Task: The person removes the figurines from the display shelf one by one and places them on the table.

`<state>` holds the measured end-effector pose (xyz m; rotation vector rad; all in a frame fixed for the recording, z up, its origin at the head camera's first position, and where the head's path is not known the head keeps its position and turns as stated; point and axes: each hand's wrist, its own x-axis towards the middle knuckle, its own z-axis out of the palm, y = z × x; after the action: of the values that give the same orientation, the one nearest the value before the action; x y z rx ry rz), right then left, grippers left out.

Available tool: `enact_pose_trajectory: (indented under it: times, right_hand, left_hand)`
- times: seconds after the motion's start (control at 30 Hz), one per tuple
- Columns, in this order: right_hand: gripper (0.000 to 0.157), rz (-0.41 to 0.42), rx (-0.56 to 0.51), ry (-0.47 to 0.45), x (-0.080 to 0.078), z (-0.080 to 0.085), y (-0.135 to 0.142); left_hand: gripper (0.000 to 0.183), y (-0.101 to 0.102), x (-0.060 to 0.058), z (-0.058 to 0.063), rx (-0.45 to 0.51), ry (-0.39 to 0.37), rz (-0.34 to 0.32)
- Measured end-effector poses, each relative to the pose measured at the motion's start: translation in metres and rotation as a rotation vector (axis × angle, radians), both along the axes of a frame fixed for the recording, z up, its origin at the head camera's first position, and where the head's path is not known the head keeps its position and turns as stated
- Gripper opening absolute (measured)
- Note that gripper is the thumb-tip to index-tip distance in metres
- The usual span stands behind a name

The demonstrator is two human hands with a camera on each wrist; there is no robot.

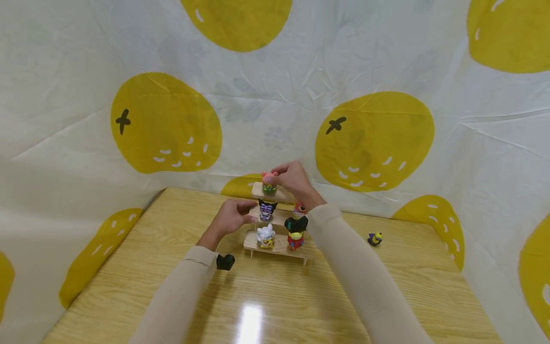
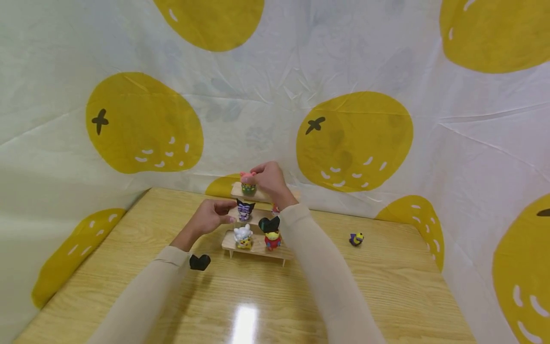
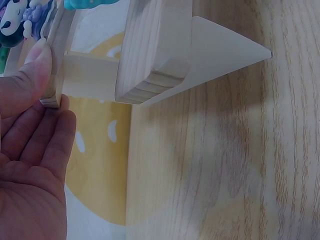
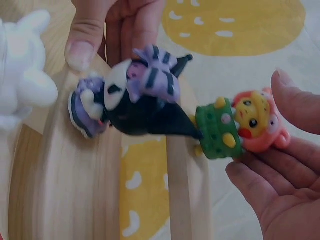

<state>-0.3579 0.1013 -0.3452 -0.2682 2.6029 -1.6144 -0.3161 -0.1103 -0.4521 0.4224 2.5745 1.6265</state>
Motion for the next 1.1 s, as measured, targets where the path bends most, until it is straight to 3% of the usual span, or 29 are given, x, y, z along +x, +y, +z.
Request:
enact_pose_trajectory:
  times: [0.33, 1.1]
  right_hand:
    - [0.033, -0.055, 0.037, 0.010, 0.0063, -0.0004, -0.0109]
    - [0.028, -0.105, 0.065, 0.060, 0.0057, -0.0018, -0.0059]
  left_hand:
    - [0.047, 0.0010, 0.0018, -0.0007, 0.014, 0.004, 0.004]
    - [0.047, 0.0027, 0.0062, 0.0044, -0.011, -0.004, 0.009]
